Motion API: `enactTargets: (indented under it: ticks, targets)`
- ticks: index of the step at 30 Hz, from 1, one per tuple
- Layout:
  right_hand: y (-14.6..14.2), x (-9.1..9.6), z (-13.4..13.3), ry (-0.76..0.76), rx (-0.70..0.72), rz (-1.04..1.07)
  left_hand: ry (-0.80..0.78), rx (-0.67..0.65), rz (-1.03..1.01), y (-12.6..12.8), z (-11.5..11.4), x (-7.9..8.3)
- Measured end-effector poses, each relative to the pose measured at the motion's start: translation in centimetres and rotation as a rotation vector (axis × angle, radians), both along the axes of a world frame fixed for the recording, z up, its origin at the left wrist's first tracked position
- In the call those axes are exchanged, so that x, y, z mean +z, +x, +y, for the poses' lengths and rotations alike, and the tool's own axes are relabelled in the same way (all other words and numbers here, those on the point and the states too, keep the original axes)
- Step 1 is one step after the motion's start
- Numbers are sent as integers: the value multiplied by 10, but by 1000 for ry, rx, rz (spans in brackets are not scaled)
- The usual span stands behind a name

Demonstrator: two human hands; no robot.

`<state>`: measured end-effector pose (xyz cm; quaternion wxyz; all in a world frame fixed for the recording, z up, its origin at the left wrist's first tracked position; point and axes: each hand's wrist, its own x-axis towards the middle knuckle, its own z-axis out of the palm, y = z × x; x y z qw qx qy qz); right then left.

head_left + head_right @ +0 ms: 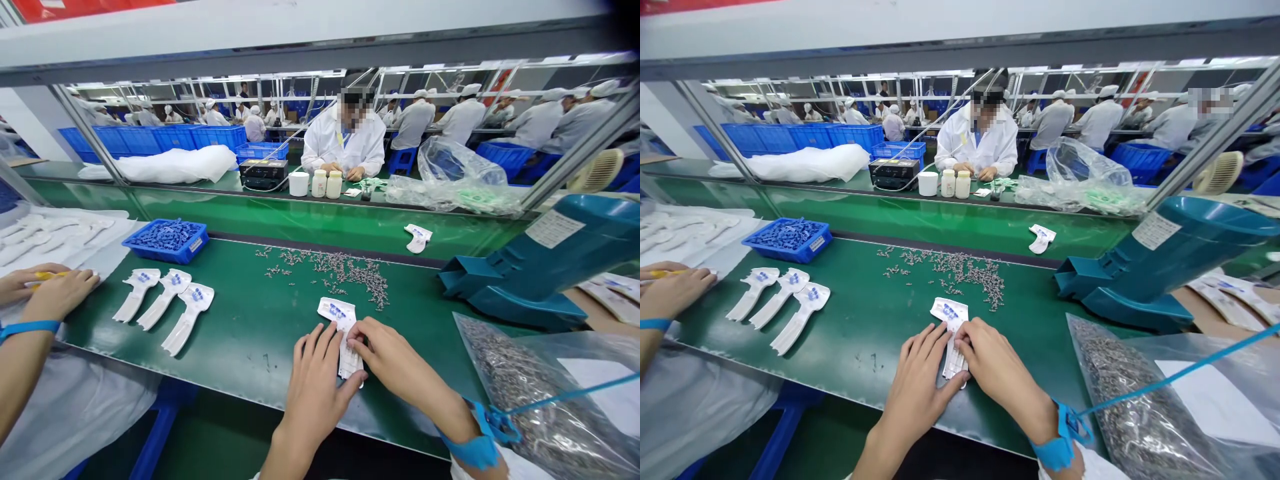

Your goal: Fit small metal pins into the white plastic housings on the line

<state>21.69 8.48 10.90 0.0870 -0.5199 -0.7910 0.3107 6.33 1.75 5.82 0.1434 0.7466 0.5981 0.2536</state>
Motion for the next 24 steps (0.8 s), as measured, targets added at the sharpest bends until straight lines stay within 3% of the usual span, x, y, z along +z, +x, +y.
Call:
enactTargets:
  ticks: [14, 18, 21, 24]
  targets:
    - [-9, 8, 13, -1, 47, -263, -3, 14, -25, 2, 1, 4]
    - [-5, 6, 17, -25, 47, -216, 16, 19, -40, 1, 2, 3]
    - [10, 2, 36, -34, 95, -49, 41, 20, -33, 0, 2, -1]
    - [33, -3, 77, 186, -80, -32, 68, 14, -19, -1, 2, -4]
